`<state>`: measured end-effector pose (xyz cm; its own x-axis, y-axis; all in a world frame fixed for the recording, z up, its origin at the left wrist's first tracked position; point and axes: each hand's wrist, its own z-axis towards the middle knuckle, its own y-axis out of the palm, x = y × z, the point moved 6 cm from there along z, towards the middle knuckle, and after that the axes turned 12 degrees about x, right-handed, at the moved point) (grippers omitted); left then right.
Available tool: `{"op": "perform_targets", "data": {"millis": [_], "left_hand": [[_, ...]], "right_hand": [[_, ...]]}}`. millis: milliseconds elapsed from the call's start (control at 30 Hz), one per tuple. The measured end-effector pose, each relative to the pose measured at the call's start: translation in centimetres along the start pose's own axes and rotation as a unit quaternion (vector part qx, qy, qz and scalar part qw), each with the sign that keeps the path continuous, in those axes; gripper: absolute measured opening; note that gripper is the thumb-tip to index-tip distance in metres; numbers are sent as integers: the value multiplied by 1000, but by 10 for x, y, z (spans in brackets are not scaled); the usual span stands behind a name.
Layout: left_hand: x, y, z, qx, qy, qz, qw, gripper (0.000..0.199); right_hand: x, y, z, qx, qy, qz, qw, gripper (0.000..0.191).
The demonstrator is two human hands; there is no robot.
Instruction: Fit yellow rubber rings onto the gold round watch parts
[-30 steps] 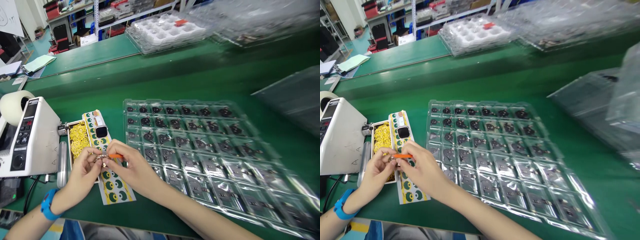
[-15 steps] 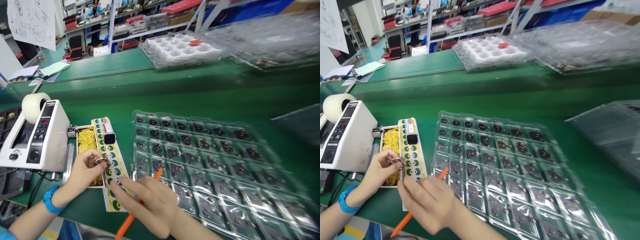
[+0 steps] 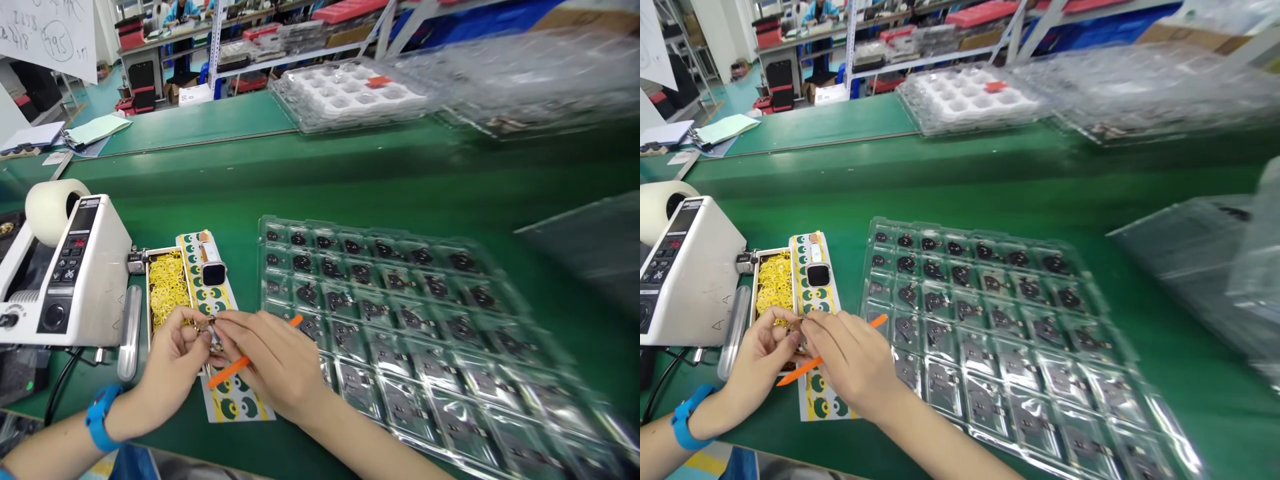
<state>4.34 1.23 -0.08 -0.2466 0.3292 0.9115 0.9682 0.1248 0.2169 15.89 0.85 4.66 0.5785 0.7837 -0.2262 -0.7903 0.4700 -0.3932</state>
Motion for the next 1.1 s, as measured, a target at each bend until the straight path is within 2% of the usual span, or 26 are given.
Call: {"op": "perform_targets", "data": {"millis": [233, 467, 567, 667, 867, 1000, 1100], "left_hand": [[1, -3, -5, 8, 48, 56, 997, 27], [0, -6, -4, 22, 56, 100, 993, 25], [-1, -7, -4, 21, 68, 105, 992, 23], [-1, -11, -5, 27, 93, 127, 987, 22], [3, -10, -6, 27, 120, 166, 978, 21], [5, -8, -5, 25, 131, 183, 974, 19], [3, -8, -3, 12, 114, 166, 980, 17]], "right_hand": [[0, -3, 0, 1, -34, 11, 999, 12], [-3, -7, 1, -20, -108, -15, 994, 19], [-3, -7, 2, -22, -116, -13, 993, 21], [-4, -5, 1, -23, -99, -12, 995, 20], [-1, -3, 0, 3, 5, 1, 1000, 15], [-1, -2, 0, -1, 18, -6, 1000, 12], [1, 1, -1, -23, 20, -12, 999, 13]]}}
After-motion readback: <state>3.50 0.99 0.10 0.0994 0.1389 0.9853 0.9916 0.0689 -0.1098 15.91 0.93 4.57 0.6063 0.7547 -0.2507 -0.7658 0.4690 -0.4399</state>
